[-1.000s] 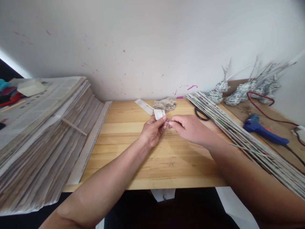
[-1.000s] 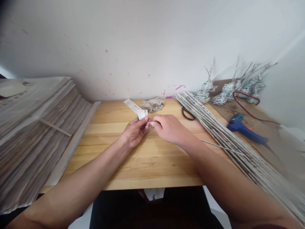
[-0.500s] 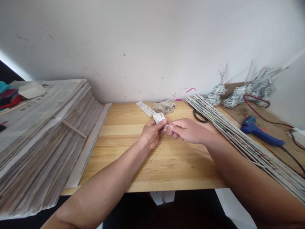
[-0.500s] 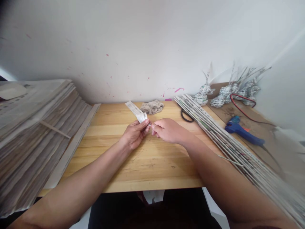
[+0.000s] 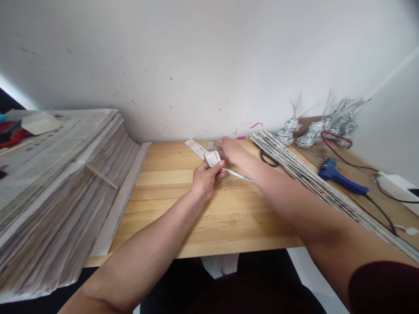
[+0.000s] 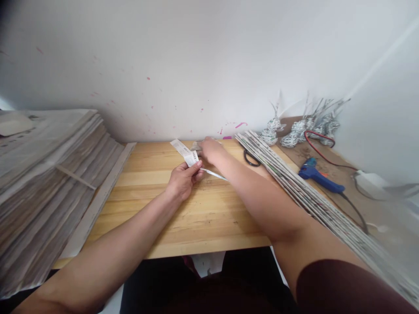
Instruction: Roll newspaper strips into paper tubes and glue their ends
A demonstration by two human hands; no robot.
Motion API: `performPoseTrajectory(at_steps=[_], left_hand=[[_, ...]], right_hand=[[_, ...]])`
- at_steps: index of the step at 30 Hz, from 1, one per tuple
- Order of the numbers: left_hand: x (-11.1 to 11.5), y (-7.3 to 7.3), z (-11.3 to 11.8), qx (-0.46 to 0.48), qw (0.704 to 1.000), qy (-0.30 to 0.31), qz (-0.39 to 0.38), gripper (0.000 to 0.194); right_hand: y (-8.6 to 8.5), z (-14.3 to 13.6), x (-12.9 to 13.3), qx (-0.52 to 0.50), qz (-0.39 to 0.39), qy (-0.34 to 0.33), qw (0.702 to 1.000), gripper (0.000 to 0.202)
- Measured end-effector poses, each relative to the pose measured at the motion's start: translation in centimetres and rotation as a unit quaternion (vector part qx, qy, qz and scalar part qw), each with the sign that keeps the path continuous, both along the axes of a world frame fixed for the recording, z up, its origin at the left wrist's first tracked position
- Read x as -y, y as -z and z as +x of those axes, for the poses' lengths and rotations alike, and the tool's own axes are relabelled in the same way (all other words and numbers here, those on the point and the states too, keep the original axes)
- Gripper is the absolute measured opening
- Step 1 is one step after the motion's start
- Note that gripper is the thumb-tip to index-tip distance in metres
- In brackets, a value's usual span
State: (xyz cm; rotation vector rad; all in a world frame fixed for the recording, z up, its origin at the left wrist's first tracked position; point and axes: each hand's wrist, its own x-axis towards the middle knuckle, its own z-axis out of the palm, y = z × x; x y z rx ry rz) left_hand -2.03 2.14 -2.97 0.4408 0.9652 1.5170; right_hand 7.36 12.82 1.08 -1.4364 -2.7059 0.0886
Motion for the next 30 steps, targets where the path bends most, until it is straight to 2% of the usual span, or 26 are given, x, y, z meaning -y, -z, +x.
performPoseTrajectory(at_steps=[3, 8, 13, 16, 18, 19, 21, 23, 27, 30], left_hand=[[-0.1, -0.1, 0.0, 0.002, 1.0, -0.001, -0.003, 0.018], [-0.2, 0.0, 0.0, 0.004, 1.0, -0.001, -0.008, 0.015], [-0.2, 0.0, -0.2, 0.001, 1.0, 0.017, -0.008, 0.013], [-0.3, -0.1, -0.3, 0.009, 1.0, 0.017, -0.017, 0.013], [-0.4, -0.2, -0.3, 0.018, 1.0, 0.004, -0.023, 0.014], [-0.4, -0.2, -0.3, 0.022, 0.999, -0.003, -0.023, 0.015], [-0.5, -0.4, -0.4, 0.029, 0.999, -0.01, -0.016, 0.014], [-0.6, -0.5, -0.5, 0.03, 0.999, -0.007, -0.013, 0.014], [-0.6, -0.7, -0.6, 0.016, 1.0, -0.002, -0.022, 0.02], [-0.5, -0.7, -0.6, 0.006, 0.999, 0.0, -0.032, 0.02]], right_hand=[[0.3, -1.3, -1.1, 0.042, -0.008, 0.005, 0.999, 0.031], [0.5, -1.5, -1.4, 0.048, 0.014, 0.036, 0.998, 0.037], [-0.5, -2.0, -0.9, 0.069, -0.02, 0.033, 0.997, 0.031], [-2.1, -1.4, 0.3, 0.072, -0.044, 0.049, 0.995, 0.028], [-3.3, -0.4, 1.8, 0.057, -0.037, 0.063, 0.996, 0.037], [-3.7, 0.3, 2.8, 0.037, -0.02, 0.07, 0.997, 0.043], [-4.1, 1.8, 5.0, -0.054, 0.013, 0.026, 0.998, 0.047], [-3.6, 3.0, 7.0, -0.074, -0.009, -0.026, 0.997, 0.044], [-1.7, 4.2, 9.4, -0.07, 0.019, -0.03, 0.997, 0.019], [-0.9, 4.4, 9.7, -0.032, 0.02, -0.035, 0.999, 0.018]])
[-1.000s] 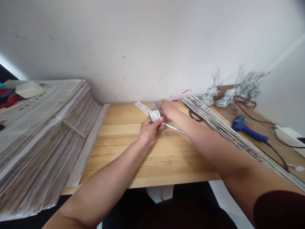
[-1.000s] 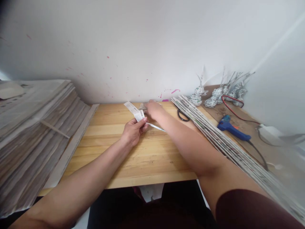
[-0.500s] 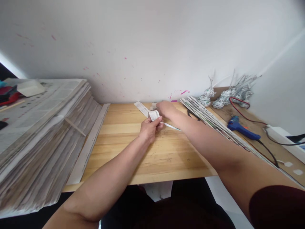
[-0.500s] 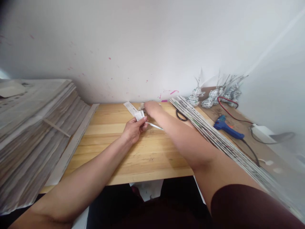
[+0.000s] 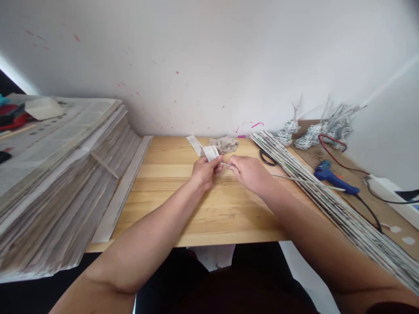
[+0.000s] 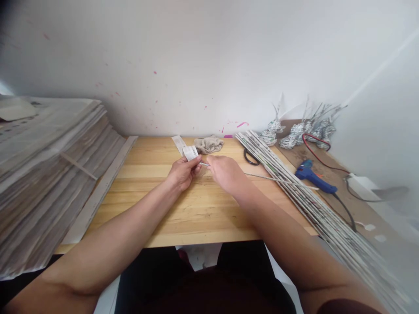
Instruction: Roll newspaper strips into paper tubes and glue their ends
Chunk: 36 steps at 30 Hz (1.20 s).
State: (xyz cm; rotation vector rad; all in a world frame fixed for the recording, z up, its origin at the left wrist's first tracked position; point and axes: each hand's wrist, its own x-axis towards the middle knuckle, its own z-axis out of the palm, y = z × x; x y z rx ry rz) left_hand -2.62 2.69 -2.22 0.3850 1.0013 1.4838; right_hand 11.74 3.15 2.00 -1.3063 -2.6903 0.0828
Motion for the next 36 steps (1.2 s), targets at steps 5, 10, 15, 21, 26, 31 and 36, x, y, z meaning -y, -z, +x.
performPoseTrajectory(at_steps=[5, 10, 15, 21, 26, 31, 36], left_hand=[[0.0, -0.2, 0.1, 0.014, 1.0, 0.007, -0.009, 0.018], [0.0, -0.2, 0.1, 0.019, 1.0, 0.006, -0.007, 0.017], [0.0, 0.0, 0.1, 0.019, 1.0, 0.016, -0.005, 0.013], [0.1, -0.3, 0.0, 0.029, 0.999, 0.009, -0.013, 0.012], [0.3, -0.4, 0.0, 0.017, 1.0, 0.006, 0.002, 0.015], [0.3, -0.3, 0.1, 0.018, 1.0, 0.011, -0.002, 0.009], [0.4, -0.4, 0.3, 0.043, 0.999, 0.0, -0.013, 0.014]], right_hand=[[0.1, 0.1, -0.5, 0.016, 0.03, -0.028, 0.999, 0.021], [-0.1, -0.1, -0.4, 0.063, 0.037, -0.019, 0.997, 0.026], [0.0, 0.0, -0.3, 0.042, 0.046, -0.025, 0.998, 0.022], [1.7, 0.3, -0.5, -0.068, 0.093, -0.048, 0.992, 0.019], [2.0, 0.5, -0.5, -0.058, 0.103, -0.029, 0.993, 0.024], [1.7, 0.5, -0.3, -0.058, 0.063, -0.011, 0.996, 0.028], [1.9, 0.7, -0.1, -0.101, 0.028, -0.024, 0.994, 0.027]])
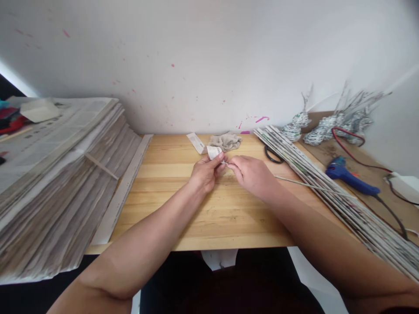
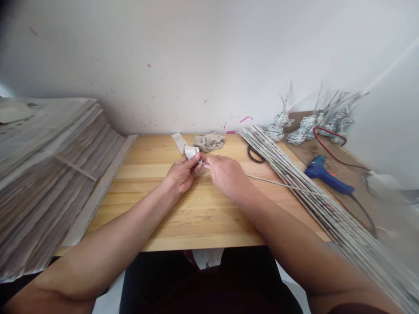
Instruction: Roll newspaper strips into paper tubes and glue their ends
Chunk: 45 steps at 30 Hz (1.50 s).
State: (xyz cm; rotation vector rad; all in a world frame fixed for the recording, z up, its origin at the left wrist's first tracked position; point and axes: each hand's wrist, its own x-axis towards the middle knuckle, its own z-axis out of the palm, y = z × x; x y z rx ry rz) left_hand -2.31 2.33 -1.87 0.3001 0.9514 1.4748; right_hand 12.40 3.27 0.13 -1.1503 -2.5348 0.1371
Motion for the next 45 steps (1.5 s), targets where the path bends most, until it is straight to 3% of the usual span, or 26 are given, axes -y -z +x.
performPoseTrajectory(at_steps=[5, 13, 20, 26, 32, 37, 41, 45], left_hand=[[0.11, -0.26, 0.09, 0.024, 1.0, 0.009, 0.01, 0.012], [0.15, -0.27, 0.2, 0.048, 0.999, 0.001, 0.012, 0.006], [0.03, -0.19, -0.02, 0.043, 0.999, -0.006, 0.017, 0.005], [0.08, 0.05, 0.09, 0.044, 0.999, 0.0, 0.011, 0.006], [0.0, -0.12, 0.0, 0.049, 0.999, -0.009, 0.005, 0.008], [-0.15, 0.1, -0.21, 0.045, 0.999, -0.008, 0.007, 0.007], [-0.2, 0.16, -0.2, 0.044, 0.999, -0.011, 0.009, 0.008], [-0.07, 0.05, -0.1, 0.04, 0.999, -0.009, 0.008, 0.008]], right_hand=[[0.22, 0.19, 0.09, -0.035, 0.014, -0.008, 0.999, 0.021], [0.26, 0.13, 0.08, 0.033, -0.005, 0.021, 0.999, 0.03], [0.34, 0.26, 0.23, -0.031, 0.001, 0.012, 0.999, 0.021], [0.26, 0.26, 0.1, 0.027, -0.007, 0.019, 0.999, 0.028], [0.13, 0.19, 0.19, -0.01, -0.006, 0.015, 1.0, 0.021], [0.21, 0.19, 0.03, 0.034, -0.004, 0.013, 0.999, 0.028], [0.37, 0.38, 0.03, -0.018, 0.015, 0.015, 1.0, 0.016], [0.25, 0.37, 0.14, -0.02, -0.012, 0.022, 0.999, 0.02]])
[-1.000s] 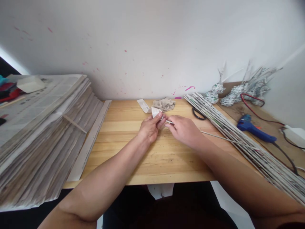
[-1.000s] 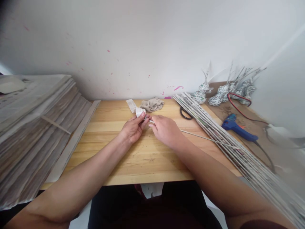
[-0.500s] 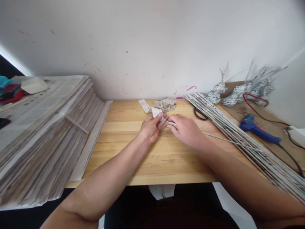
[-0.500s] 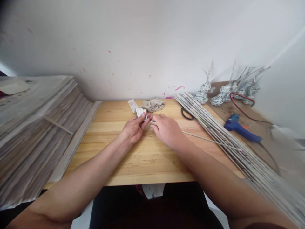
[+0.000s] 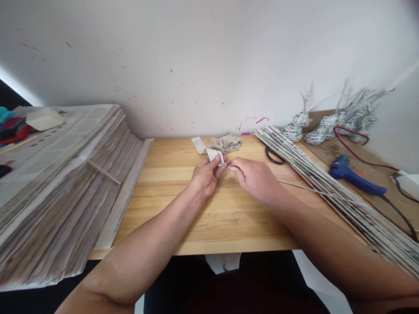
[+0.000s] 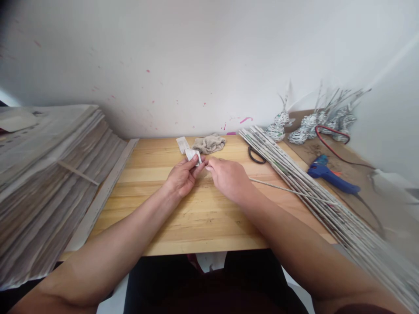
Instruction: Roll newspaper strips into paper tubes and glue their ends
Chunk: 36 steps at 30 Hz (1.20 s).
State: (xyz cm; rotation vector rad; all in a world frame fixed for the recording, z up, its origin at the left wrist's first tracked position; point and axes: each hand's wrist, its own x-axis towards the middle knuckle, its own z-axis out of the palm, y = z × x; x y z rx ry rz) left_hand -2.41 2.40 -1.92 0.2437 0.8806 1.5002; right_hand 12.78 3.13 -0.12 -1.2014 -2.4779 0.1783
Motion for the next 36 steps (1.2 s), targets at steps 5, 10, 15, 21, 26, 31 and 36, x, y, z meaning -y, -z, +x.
performPoseTrajectory(at_steps=[5, 10, 15, 21, 26, 31, 36], left_hand=[[0.09, -0.03, -0.01, -0.009, 1.0, 0.001, 0.001, 0.009], [0.13, -0.11, -0.08, -0.004, 1.0, 0.002, 0.0, 0.01], [0.18, -0.15, -0.03, -0.002, 1.0, 0.003, -0.003, 0.011], [0.12, -0.17, -0.14, -0.005, 1.0, 0.001, -0.003, 0.01], [0.19, -0.22, -0.13, -0.014, 1.0, 0.004, -0.004, 0.01], [0.1, 0.07, -0.13, -0.015, 1.0, 0.006, -0.009, 0.012], [-0.01, 0.18, -0.26, -0.014, 1.0, 0.011, -0.021, 0.009]], right_hand=[[-0.06, -0.1, 0.06, 0.036, 0.0, 0.007, 0.999, 0.02], [-0.05, -0.08, -0.04, 0.01, 0.013, -0.011, 1.0, 0.02], [0.08, -0.11, -0.16, 0.019, 0.006, -0.017, 1.0, 0.023], [0.26, -0.05, -0.16, -0.01, -0.009, -0.014, 1.0, 0.02], [0.47, -0.05, -0.38, -0.02, 0.006, -0.037, 0.999, 0.017], [0.18, 0.07, -0.27, -0.021, -0.017, -0.027, 0.999, 0.016], [-0.18, 0.03, -0.09, 0.039, -0.038, -0.016, 0.998, 0.025]])
